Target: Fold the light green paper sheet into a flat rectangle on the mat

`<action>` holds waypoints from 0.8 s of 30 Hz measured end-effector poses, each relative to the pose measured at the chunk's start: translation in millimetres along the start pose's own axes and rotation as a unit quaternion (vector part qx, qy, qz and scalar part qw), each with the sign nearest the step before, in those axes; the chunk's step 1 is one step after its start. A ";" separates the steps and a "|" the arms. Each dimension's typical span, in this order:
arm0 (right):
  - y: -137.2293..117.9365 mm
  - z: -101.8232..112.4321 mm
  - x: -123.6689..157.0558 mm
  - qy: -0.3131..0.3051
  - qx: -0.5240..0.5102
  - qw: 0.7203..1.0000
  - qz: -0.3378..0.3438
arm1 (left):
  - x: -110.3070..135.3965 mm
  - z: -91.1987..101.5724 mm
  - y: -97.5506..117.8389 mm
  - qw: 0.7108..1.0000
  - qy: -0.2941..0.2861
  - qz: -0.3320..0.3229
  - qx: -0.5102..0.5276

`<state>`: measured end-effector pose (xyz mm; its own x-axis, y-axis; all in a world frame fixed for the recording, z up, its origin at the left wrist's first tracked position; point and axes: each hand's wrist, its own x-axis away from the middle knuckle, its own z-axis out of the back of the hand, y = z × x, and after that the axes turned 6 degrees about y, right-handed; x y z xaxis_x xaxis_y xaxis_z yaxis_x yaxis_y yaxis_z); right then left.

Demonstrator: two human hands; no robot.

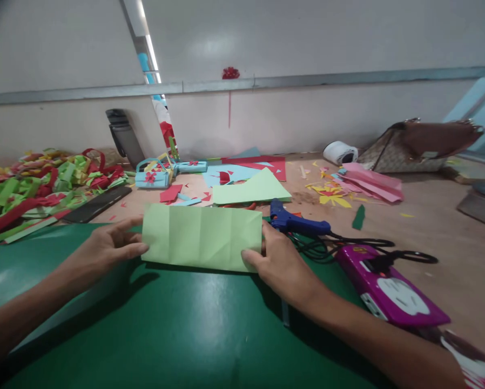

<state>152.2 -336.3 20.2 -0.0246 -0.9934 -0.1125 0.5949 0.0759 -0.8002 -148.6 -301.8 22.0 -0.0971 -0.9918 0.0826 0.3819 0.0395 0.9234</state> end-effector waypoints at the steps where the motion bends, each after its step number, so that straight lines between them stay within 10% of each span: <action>1: -0.2 -0.1 0.4 0.000 0.014 1.000 -0.012 | 0.3 -3.6 -1.3 1.000 0.008 -0.011 -0.026; 12: 8.4 -1.3 -0.1 0.046 0.126 0.989 0.058 | 7.8 -18.8 -1.1 0.964 0.091 -0.089 -0.232; 19: 15.4 -3.6 9.1 0.117 0.377 0.856 0.335 | 9.2 -20.3 -6.1 0.939 0.083 -0.138 -0.303; 24: 12.3 -4.8 10.0 -0.038 0.331 0.831 0.446 | 9.0 -20.6 -13.3 0.872 0.108 -0.238 -0.414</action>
<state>155.4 -344.9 6.4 0.6982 -0.5725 -0.4298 0.6621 0.7448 0.0833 -135.7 -313.7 2.7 -0.2845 -0.8753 -0.3909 0.8870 -0.3951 0.2391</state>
